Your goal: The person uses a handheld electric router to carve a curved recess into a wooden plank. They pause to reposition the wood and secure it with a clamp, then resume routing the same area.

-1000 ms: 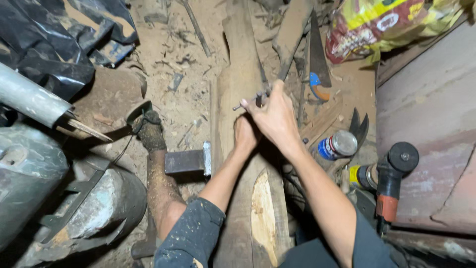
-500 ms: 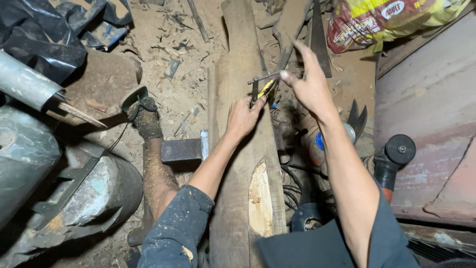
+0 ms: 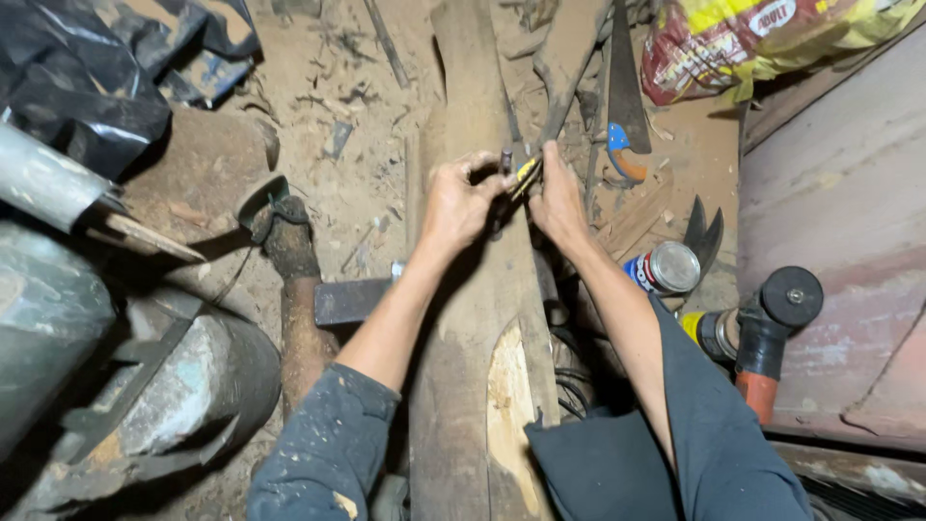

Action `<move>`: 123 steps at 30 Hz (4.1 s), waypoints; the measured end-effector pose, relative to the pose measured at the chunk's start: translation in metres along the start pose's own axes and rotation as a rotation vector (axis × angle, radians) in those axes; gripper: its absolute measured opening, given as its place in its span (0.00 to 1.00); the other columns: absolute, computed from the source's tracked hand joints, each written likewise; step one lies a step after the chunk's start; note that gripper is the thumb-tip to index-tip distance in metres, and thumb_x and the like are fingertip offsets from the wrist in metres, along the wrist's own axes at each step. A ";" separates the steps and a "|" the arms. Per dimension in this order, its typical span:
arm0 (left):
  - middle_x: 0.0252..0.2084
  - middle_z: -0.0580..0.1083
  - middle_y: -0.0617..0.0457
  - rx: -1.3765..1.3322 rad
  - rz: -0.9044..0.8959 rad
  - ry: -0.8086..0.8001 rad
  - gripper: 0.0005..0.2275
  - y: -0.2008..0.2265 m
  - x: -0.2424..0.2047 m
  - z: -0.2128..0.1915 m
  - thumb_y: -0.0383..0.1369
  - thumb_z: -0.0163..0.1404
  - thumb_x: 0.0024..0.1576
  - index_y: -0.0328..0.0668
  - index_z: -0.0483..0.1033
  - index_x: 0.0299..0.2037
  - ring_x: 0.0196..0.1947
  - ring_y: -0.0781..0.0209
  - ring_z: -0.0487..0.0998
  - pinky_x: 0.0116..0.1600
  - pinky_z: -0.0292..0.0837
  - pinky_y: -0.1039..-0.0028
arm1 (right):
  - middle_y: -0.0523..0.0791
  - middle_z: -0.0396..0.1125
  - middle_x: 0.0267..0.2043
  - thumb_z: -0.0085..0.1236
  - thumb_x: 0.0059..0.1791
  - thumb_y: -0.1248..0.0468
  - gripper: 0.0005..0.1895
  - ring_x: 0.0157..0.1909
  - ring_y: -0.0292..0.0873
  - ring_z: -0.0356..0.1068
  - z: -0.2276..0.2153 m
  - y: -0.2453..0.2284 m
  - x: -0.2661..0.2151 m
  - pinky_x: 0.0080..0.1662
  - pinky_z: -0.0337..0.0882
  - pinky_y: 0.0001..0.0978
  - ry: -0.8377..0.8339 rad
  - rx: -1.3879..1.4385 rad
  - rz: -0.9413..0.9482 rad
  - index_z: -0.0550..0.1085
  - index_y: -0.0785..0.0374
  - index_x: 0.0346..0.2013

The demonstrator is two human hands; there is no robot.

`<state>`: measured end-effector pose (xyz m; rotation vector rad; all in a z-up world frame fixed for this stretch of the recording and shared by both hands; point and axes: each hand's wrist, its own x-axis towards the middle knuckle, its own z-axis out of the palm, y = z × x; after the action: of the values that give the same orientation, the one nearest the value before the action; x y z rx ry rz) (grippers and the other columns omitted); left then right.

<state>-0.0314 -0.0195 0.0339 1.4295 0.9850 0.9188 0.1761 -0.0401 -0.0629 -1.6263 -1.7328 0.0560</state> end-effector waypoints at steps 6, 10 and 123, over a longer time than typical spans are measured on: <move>0.35 0.71 0.59 -0.062 0.313 0.105 0.12 -0.029 0.004 0.012 0.30 0.61 0.54 0.32 0.76 0.43 0.33 0.68 0.72 0.38 0.72 0.75 | 0.65 0.67 0.54 0.53 0.47 0.76 0.29 0.57 0.71 0.65 0.001 0.001 -0.004 0.57 0.67 0.50 -0.006 0.048 0.115 0.61 0.70 0.63; 0.26 0.70 0.62 -0.186 -0.054 -0.199 0.13 -0.056 0.011 0.000 0.31 0.55 0.59 0.42 0.78 0.53 0.25 0.66 0.65 0.32 0.62 0.73 | 0.65 0.68 0.50 0.54 0.46 0.75 0.28 0.55 0.71 0.66 -0.010 -0.016 0.003 0.53 0.68 0.52 -0.057 0.095 0.189 0.62 0.70 0.61; 0.58 0.66 0.27 0.654 -0.038 0.306 0.27 -0.031 -0.194 0.006 0.35 0.63 0.53 0.36 0.67 0.61 0.57 0.25 0.70 0.56 0.68 0.46 | 0.53 0.72 0.38 0.62 0.49 0.70 0.14 0.42 0.48 0.71 -0.039 0.027 0.037 0.48 0.72 0.38 -0.311 0.205 0.097 0.72 0.67 0.48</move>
<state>-0.0957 -0.2019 0.0010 1.8263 1.6410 0.8373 0.2224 -0.0203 -0.0308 -1.6107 -1.8055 0.5417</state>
